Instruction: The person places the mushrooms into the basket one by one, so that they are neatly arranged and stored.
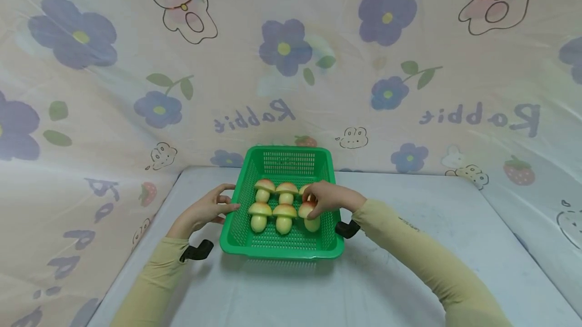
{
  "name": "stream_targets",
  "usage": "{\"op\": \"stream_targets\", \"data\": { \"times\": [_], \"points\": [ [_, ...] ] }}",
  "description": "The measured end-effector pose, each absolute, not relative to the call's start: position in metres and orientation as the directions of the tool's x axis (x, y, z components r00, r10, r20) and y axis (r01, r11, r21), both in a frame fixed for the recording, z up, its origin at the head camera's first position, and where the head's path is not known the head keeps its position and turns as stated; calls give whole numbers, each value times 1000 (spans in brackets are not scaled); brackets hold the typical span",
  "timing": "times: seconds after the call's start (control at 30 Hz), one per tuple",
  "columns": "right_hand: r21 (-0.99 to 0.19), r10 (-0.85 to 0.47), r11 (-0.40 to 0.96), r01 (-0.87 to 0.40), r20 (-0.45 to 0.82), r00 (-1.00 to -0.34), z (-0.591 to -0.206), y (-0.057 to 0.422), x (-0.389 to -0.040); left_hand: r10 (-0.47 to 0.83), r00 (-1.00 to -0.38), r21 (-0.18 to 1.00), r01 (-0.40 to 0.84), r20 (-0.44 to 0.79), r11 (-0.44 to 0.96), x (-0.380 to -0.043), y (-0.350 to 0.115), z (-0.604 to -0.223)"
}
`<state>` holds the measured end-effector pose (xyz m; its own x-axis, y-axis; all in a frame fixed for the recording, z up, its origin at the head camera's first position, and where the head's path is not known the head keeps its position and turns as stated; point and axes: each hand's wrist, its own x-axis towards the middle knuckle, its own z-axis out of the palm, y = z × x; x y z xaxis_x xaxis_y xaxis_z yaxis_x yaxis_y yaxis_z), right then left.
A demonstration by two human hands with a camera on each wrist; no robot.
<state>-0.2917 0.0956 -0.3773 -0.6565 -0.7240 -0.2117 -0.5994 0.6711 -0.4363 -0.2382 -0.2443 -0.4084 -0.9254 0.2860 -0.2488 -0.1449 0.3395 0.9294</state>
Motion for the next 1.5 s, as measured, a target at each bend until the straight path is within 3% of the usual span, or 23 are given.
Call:
{"op": "stream_targets", "data": {
  "times": [0.47, 0.77, 1.5],
  "points": [
    [-351, -692, 720, -599, -298, -658, -375, 83, -285, 285, -926, 929, -142, -247, 343, -239, -244, -410],
    [-287, -615, 789, -544, -347, -709, -379, 79, -287, 284, -927, 929, -139, -243, 343, -239, -243, -408],
    [-267, -613, 790, -552, -339, -713, -383, 74, -287, 277, -927, 928, -149, -251, 342, -237, -244, -408]
  ]
}}
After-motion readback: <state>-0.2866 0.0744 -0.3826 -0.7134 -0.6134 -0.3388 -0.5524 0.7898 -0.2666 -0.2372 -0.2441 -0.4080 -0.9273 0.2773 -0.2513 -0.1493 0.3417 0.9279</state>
